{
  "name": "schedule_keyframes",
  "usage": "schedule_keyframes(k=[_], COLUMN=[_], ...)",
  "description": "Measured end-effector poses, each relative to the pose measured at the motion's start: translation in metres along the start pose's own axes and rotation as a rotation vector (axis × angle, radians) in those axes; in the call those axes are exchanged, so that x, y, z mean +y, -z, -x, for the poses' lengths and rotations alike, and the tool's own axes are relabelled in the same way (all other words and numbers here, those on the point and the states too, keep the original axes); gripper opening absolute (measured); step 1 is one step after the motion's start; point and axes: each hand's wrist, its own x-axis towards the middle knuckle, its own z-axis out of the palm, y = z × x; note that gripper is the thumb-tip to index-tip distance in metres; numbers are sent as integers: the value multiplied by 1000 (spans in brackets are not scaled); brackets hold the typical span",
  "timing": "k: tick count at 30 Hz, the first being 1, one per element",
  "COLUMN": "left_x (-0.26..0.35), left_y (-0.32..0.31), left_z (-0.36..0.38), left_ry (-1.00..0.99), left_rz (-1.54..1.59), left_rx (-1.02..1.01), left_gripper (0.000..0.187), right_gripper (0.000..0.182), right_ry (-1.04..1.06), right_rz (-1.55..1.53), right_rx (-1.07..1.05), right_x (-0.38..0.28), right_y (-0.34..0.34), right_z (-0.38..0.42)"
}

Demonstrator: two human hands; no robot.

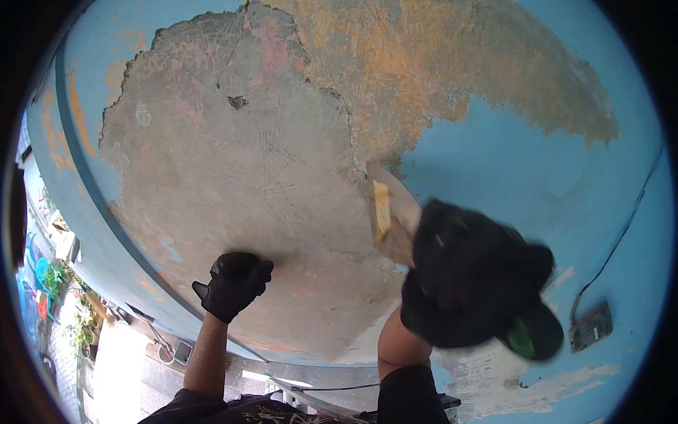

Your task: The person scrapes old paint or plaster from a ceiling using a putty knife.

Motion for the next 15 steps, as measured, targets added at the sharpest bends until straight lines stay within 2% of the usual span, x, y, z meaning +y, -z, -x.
schedule_keyframes(k=[2,3,4,6,12,15], left_x=[-16,-21,-13,5,-9,-3], left_y=[-7,-8,-5,0,-7,-5], left_z=[1,-2,-3,2,0,2], left_ry=[-39,-95,-101,55,87,63], left_rz=[14,38,27,32,140,62], left_rx=[4,20,26,-23,4,-6], left_gripper=[34,33,33,31,32,31], right_gripper=[40,39,39,38,39,40], right_ry=[-102,-7,8,41,45,32], right_rz=[-127,-107,-69,31,83,33], right_rx=[132,-10,14,25,-2,45], right_x=[20,13,2,-6,-7,2], right_y=[3,-1,-6,-8,-10,-10], right_z=[6,-1,2,3,7,13])
